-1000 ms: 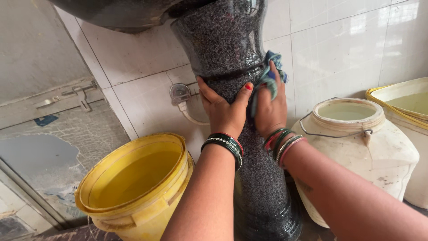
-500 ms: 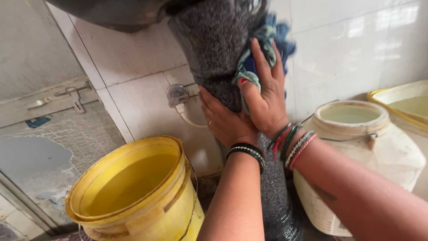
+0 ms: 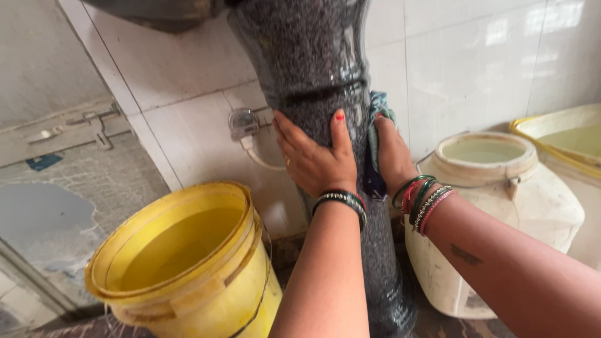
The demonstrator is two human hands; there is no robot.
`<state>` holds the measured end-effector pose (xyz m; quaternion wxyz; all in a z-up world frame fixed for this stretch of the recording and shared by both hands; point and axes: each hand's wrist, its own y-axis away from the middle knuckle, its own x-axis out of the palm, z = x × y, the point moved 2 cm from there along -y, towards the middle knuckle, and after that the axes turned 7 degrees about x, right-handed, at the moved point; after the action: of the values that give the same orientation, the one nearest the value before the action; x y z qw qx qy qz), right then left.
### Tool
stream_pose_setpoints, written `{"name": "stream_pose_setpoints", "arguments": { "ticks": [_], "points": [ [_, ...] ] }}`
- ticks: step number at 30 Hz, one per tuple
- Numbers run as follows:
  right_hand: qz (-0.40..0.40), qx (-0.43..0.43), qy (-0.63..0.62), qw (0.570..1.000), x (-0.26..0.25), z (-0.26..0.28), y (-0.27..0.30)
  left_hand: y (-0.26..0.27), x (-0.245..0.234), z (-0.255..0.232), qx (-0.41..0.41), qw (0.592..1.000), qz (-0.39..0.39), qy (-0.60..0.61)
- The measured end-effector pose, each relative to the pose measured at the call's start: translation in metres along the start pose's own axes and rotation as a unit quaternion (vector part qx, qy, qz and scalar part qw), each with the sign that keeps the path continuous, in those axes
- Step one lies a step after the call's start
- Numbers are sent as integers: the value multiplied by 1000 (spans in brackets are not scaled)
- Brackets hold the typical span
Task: The person wipes the surface of a granite pedestal sink with a blue cloth. They dip the cloth into a small container of liquid and continue wiping the basin and the pedestal base.
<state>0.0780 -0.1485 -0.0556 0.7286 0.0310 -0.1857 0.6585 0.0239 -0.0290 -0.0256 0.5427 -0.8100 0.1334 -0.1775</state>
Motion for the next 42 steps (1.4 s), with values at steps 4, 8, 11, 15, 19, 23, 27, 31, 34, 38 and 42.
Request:
{"name": "stream_pose_setpoints", "arguments": {
  "ticks": [4,8,11,15,19,23,27,31,34,38,42],
  "points": [
    [8,-269,73,960,13,22,16,0,4,1,-5,1000,6,-10],
    [-34,-435,121,892,25,40,-5,5,4,6,-4,1000,16,-12],
    [-64,-299,254,918,15,34,-38,5,5,6,-5,1000,22,-16],
    [-37,-146,105,983,-6,4,-51,3,5,5,-14,1000,18,-8],
    [-42,-58,112,991,-20,-46,-12,1,3,2,-14,1000,20,-11],
    [-75,-71,102,989,-20,-70,12,4,2,1,-10,1000,13,-19],
    [-82,-445,230,862,1,-33,-13,3,6,5,-5,1000,7,-22],
    [-137,-518,293,792,10,3,-61,6,5,8,9,1000,4,-10],
    [-72,-302,265,913,-4,-3,-76,3,3,5,0,1000,8,-9],
    [-54,-205,215,953,-22,-43,-50,2,-1,0,-11,1000,13,-5],
    [-58,-60,99,992,-33,-93,-10,-1,0,0,-10,1000,14,-7]
  ]
}}
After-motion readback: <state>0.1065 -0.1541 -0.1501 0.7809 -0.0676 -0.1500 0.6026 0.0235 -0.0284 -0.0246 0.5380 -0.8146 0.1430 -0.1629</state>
